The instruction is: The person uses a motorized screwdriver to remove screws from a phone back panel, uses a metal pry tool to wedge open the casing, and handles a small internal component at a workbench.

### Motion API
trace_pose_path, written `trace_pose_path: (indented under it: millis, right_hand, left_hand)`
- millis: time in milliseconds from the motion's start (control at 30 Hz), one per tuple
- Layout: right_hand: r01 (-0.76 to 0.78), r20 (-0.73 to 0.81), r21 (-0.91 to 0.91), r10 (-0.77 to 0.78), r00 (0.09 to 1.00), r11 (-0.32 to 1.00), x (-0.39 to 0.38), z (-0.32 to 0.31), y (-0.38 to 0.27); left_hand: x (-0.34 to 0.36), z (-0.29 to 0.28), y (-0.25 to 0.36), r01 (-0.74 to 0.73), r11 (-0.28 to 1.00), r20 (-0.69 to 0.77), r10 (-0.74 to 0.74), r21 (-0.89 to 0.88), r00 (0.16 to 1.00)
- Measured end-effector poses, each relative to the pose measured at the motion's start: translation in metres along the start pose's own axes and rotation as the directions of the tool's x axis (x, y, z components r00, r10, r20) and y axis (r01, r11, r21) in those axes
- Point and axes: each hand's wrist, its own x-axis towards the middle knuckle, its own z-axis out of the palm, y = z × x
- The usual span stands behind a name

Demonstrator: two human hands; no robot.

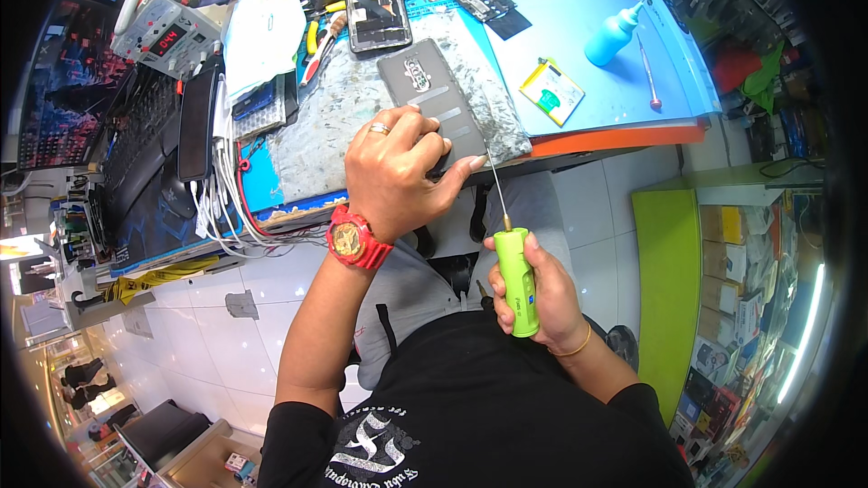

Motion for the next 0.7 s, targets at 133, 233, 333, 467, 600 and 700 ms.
trace_pose_path:
  millis: [133, 233, 333, 467, 600, 700]
  right_hand:
    - [-0.001, 0.007, -0.014, 0.001, 1.0, 1.0, 0.0, -0.002, -0.003]
    - [0.002, 0.008, -0.02, -0.002, 1.0, 1.0, 0.0, -0.003, -0.005]
    - [-0.001, 0.0, -0.038, 0.001, 1.0, 0.999, 0.0, -0.003, -0.008]
    - [-0.016, -0.011, -0.061, 0.015, 1.0, 0.998, -0.001, -0.004, -0.014]
    - [-0.022, -0.004, -0.07, 0.022, 1.0, 0.997, -0.001, -0.006, -0.018]
    - [-0.018, -0.006, -0.089, 0.017, 1.0, 0.996, -0.001, -0.006, -0.02]
  left_hand:
    - [0.0, 0.001, 0.0, 0.002, 1.0, 0.002, -0.002, 0.002, 1.0]
    - [-0.001, 0.0, 0.0, 0.004, 1.0, 0.003, -0.004, -0.001, 1.0]
    - [0.0, 0.0, -0.001, -0.02, 1.0, -0.018, 0.02, 0.007, 1.0]
    - [-0.001, 0.001, -0.001, -0.014, 1.0, -0.015, 0.014, 0.005, 1.0]
    - [-0.001, 0.001, 0.0, -0.009, 1.0, -0.007, 0.009, 0.004, 1.0]
    - [0.0, 0.0, 0.0, -0.009, 1.0, -0.005, 0.009, 0.003, 1.0]
